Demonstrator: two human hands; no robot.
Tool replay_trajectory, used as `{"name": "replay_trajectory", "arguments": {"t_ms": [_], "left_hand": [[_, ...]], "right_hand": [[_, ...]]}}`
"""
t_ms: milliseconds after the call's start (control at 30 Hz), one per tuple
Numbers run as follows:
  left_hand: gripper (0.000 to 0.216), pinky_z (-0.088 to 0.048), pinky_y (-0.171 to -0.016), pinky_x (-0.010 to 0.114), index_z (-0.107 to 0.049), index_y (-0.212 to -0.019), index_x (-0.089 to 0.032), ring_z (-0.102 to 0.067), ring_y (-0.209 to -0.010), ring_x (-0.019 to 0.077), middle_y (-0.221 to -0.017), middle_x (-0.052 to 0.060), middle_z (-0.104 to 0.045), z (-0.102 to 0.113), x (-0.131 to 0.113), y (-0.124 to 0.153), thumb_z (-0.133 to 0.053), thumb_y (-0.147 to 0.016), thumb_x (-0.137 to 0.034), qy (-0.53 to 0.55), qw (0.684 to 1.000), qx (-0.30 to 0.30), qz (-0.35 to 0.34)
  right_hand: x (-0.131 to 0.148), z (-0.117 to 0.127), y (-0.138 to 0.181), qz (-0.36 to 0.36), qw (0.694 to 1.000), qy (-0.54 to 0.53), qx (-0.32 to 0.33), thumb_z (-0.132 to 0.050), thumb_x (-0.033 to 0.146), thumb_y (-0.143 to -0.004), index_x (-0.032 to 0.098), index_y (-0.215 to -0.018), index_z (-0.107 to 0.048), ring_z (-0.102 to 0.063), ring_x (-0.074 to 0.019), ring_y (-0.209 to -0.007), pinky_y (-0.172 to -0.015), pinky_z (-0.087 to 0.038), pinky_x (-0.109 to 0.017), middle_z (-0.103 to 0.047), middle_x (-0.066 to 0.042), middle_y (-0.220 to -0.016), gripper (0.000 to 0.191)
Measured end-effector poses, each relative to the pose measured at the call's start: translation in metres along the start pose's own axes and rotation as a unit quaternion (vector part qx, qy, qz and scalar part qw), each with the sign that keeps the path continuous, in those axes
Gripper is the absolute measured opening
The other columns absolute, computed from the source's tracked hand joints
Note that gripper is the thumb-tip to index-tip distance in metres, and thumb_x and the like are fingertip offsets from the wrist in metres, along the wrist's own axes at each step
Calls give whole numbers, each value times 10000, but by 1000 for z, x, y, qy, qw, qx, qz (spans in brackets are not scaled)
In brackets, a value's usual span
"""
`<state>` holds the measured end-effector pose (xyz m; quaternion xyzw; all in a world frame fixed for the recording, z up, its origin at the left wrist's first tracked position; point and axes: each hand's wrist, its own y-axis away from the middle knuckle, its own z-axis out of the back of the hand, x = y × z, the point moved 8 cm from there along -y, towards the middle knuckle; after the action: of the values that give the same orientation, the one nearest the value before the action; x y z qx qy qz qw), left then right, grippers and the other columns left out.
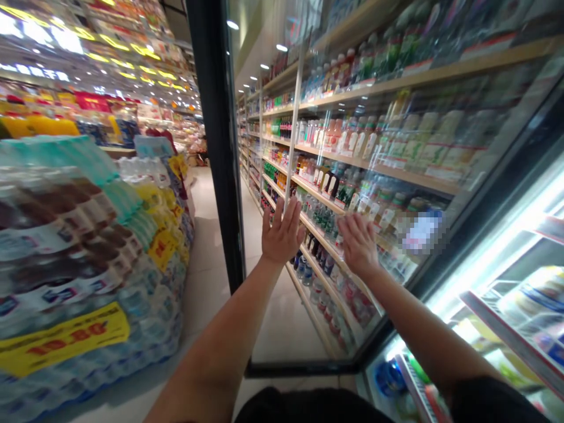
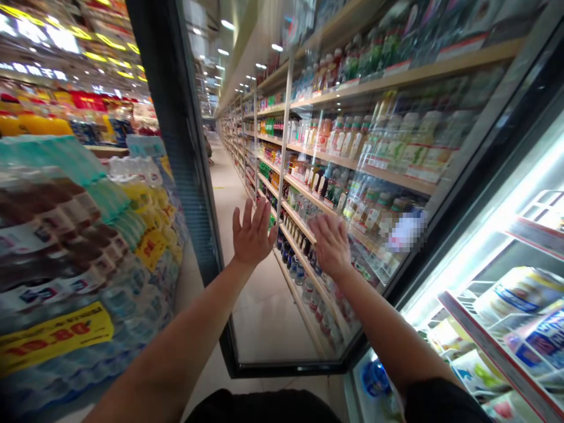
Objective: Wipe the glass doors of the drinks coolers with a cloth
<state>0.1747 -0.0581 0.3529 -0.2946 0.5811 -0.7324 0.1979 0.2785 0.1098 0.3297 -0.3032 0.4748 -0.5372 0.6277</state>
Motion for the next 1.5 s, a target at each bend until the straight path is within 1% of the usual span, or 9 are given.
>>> {"name": "replay_trajectory", "arguments": {"t_ms": [133,300,367,533,600,833,1100,1300,1500], "left_hand": [[699,-36,-1308,481,-246,-1616,-144,-178,-1551,261,-1561,126,-447,-3,2,1,-514,-1006,-355,8,1000,8,5],[686,-43,-1310,478,-254,-1611,-127,-152,-1554,253,-1564,121,-440,0,0,0,-502,-1004,-330,1,1000,7,-2],[696,-56,-1310,481,-248,-1611,-115,-146,-1555,256,-1561,125,-441,1,-1,-1,-506,-1002,-331,-6,1000,3,-8],[696,-45,-1308,482,-244,-1617,-150,-167,-1550,248,-1556,127,-450,-2,1,0,-512,-1006,-350,10,1000,11,9],[691,-41,-1308,479,-247,-1616,-153,-172,-1549,246,-1554,126,-453,-2,2,1,-509,-1006,-343,13,1000,14,11],[634,-50,-1307,492,-327,-1590,-145,-200,-1546,259,-1553,127,-455,-2,1,2,-494,-1009,-337,18,999,26,9],[655,-47,-1305,500,-311,-1597,-154,-228,-1541,269,-1559,138,-446,-7,4,3,-507,-1006,-357,21,999,30,14],[693,-58,-1306,483,-270,-1608,-132,-176,-1552,261,-1541,140,-475,3,-2,-1,-528,-993,-322,7,1000,-4,-1],[725,-121,-1289,525,-182,-1630,-147,-161,-1557,280,-1607,176,-363,8,2,-1,-506,-1009,-336,34,999,-19,-3]], "right_hand": [[-5,2,-11,-87,994,32,-55,-367,167,-1007,215,-1633,-248,-259,-266,-1567,-1261,-188,-521,-437,-137,-1605,640],[66,-34,46,136,987,-37,74,-426,84,-950,233,-1536,-456,-427,-148,-1476,-1288,-132,-366,-648,-48,-1429,605],[63,-33,43,157,982,-43,95,-434,79,-941,263,-1509,-495,-457,-140,-1452,-1284,-154,-355,-629,-32,-1453,599],[-14,4,-24,-62,997,33,-29,-381,165,-1000,219,-1609,-318,-302,-246,-1552,-1259,-217,-498,-428,-125,-1613,614],[-16,5,-23,-95,993,39,-51,-377,168,-1002,202,-1624,-273,-269,-264,-1563,-1254,-216,-528,-405,-144,-1623,631],[78,-39,66,196,969,-85,127,-417,49,-912,266,-1526,-472,-540,-134,-1385,-1214,-323,-352,-649,-42,-1429,654],[-44,16,11,-121,990,34,-68,-396,149,-1003,240,-1630,-257,-251,-293,-1568,-1238,-254,-578,-376,-141,-1639,648],[5,-11,46,-50,999,-4,8,-426,129,-1003,275,-1640,-206,-289,-254,-1557,-1258,-247,-512,-488,-120,-1573,689],[40,-11,-38,-127,986,-107,16,-345,285,-1048,214,-1630,-255,-84,-302,-1601,-1269,-182,-596,-296,-112,-1679,593]]}}
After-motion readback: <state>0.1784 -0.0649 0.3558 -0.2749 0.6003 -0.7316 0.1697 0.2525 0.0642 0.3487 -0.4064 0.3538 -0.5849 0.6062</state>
